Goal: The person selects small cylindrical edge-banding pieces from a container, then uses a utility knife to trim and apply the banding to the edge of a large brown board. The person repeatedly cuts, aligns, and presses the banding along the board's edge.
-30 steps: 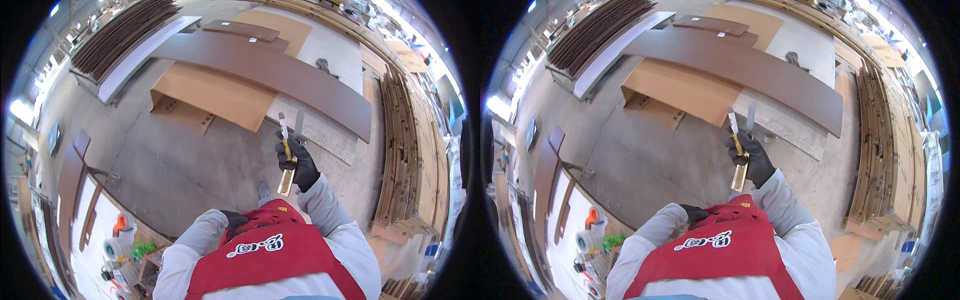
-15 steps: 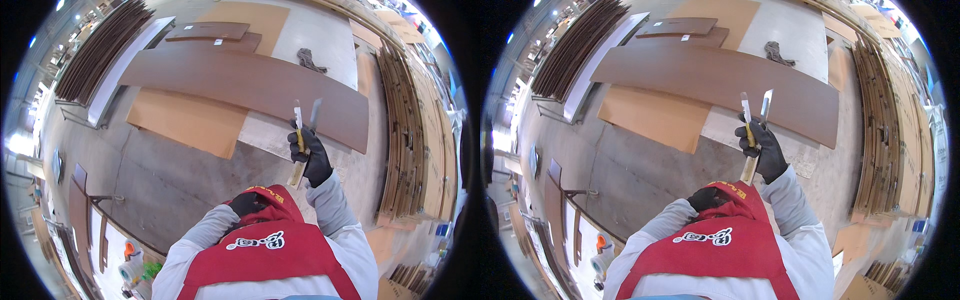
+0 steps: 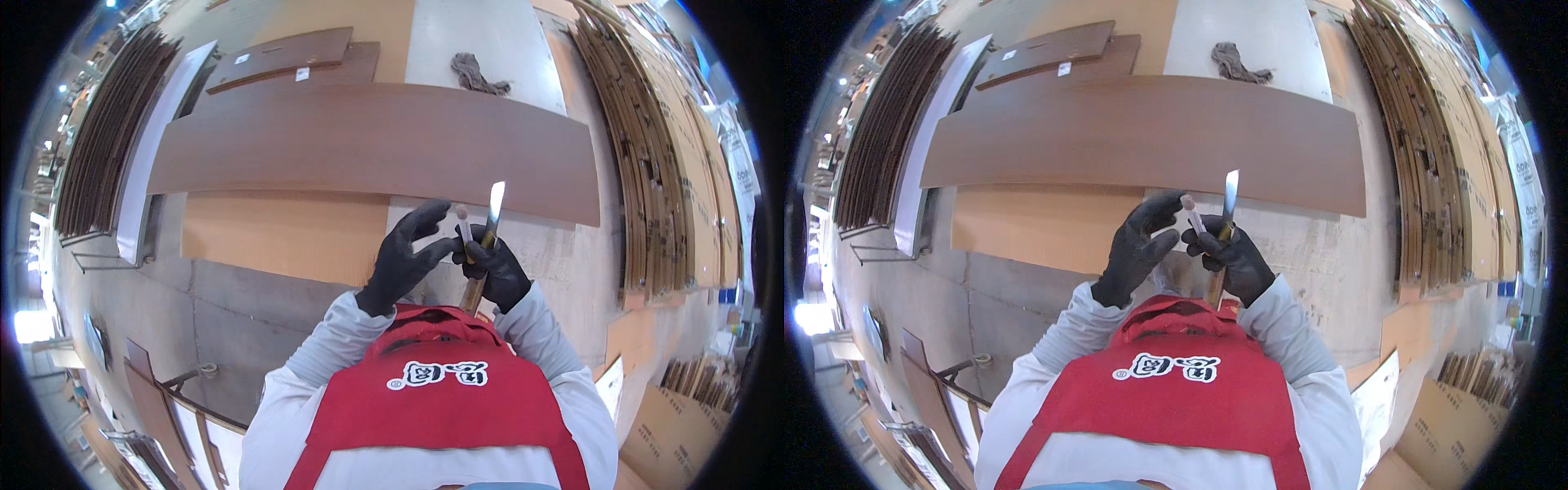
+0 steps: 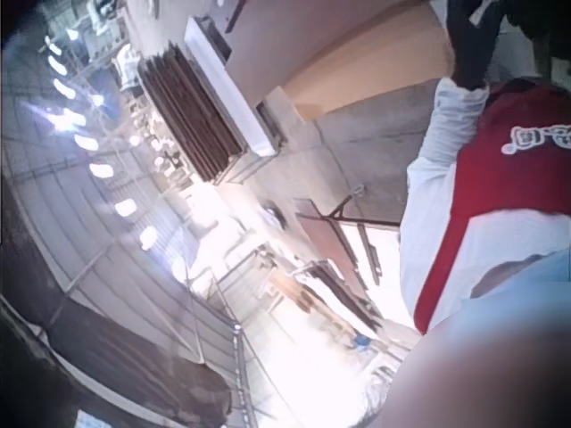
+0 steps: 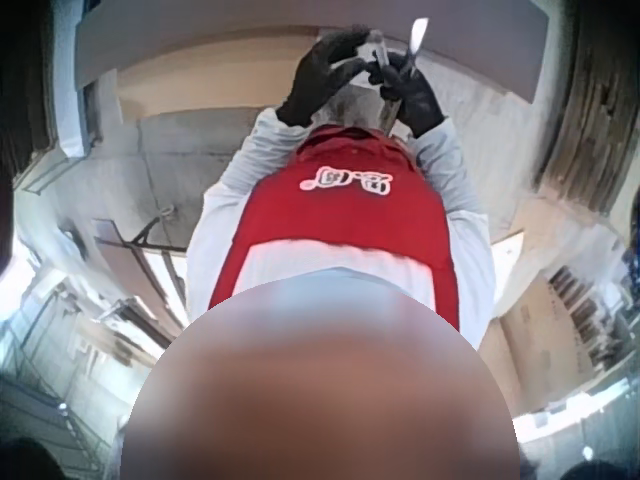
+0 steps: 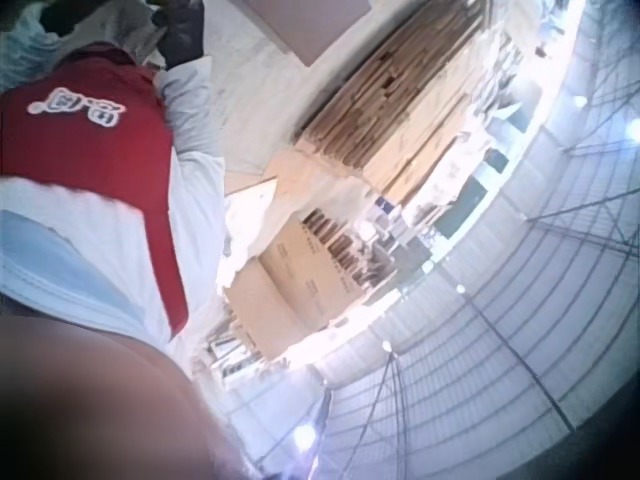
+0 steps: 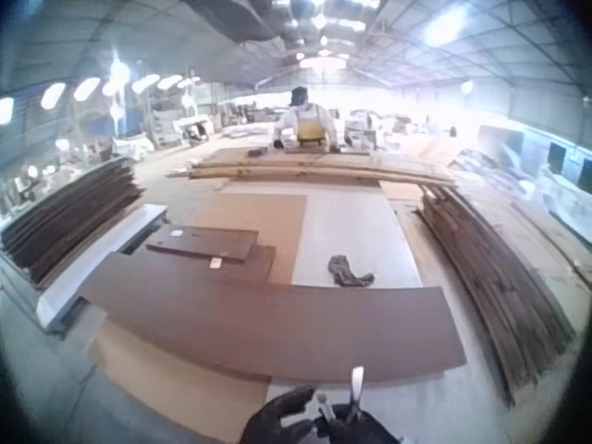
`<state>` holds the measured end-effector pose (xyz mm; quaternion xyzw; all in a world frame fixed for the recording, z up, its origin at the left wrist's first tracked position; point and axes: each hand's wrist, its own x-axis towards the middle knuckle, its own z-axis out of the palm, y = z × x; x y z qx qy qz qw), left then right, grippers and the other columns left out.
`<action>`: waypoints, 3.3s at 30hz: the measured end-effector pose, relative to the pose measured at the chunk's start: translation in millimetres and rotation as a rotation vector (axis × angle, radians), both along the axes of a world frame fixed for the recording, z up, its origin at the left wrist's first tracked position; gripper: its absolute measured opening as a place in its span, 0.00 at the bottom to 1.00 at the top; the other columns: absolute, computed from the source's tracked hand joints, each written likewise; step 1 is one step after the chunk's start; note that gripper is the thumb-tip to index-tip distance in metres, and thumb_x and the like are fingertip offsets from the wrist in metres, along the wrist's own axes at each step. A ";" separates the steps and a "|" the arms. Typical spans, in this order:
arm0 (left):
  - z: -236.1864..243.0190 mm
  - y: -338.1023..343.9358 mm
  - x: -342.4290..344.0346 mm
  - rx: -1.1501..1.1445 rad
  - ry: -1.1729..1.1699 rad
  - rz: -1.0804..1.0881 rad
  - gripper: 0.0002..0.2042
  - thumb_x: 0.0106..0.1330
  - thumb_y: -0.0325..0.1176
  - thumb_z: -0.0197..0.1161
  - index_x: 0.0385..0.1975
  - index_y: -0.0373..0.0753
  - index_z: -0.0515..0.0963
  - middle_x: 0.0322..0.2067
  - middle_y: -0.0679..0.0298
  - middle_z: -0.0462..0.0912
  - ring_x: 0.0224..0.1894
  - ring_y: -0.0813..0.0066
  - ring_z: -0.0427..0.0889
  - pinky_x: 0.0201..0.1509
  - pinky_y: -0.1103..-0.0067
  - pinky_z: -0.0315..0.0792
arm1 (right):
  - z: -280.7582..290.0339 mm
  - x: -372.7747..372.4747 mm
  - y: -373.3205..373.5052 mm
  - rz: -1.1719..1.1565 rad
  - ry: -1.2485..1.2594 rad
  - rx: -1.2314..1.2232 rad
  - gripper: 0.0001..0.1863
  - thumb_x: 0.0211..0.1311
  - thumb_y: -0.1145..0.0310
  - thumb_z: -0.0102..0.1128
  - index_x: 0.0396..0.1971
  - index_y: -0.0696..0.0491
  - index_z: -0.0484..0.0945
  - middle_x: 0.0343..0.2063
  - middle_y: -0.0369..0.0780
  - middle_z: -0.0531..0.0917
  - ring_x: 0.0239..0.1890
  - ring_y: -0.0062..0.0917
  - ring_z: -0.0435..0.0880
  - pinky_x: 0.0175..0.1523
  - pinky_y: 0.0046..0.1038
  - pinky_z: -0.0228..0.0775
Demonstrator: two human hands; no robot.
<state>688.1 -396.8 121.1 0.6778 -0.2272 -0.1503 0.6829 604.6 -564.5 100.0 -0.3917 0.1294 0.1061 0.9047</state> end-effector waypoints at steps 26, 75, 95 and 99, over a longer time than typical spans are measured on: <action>-76.1 -83.6 15.3 -0.142 1.165 -0.391 0.14 0.68 0.40 0.50 0.31 0.34 0.74 0.31 0.56 0.80 0.39 0.68 0.79 0.49 0.75 0.71 | -42.7 -63.6 9.9 -0.446 0.361 -0.047 0.20 0.61 0.65 0.55 0.50 0.58 0.68 0.37 0.39 0.79 0.37 0.19 0.76 0.45 0.21 0.68; -27.7 -611.2 -120.7 -0.191 0.552 0.570 0.17 0.68 0.37 0.50 0.50 0.32 0.68 0.36 0.56 0.81 0.37 0.73 0.80 0.42 0.81 0.74 | -24.9 -42.2 -584.2 0.550 0.165 -0.224 0.14 0.62 0.68 0.54 0.43 0.62 0.73 0.33 0.41 0.80 0.35 0.24 0.80 0.37 0.22 0.72; -69.6 -656.5 -6.3 -0.376 0.661 0.626 0.21 0.68 0.31 0.48 0.59 0.32 0.57 0.38 0.55 0.79 0.39 0.69 0.79 0.47 0.75 0.73 | -41.4 124.7 -669.0 0.564 0.224 -0.464 0.16 0.67 0.62 0.45 0.44 0.59 0.73 0.31 0.40 0.81 0.29 0.19 0.78 0.35 0.20 0.69; -62.3 -660.5 12.1 -0.453 0.815 0.765 0.22 0.66 0.28 0.49 0.59 0.34 0.57 0.33 0.56 0.79 0.35 0.71 0.79 0.43 0.74 0.75 | -24.9 187.4 -653.6 0.802 0.268 -0.429 0.19 0.67 0.63 0.42 0.51 0.59 0.67 0.30 0.41 0.80 0.29 0.21 0.78 0.35 0.22 0.71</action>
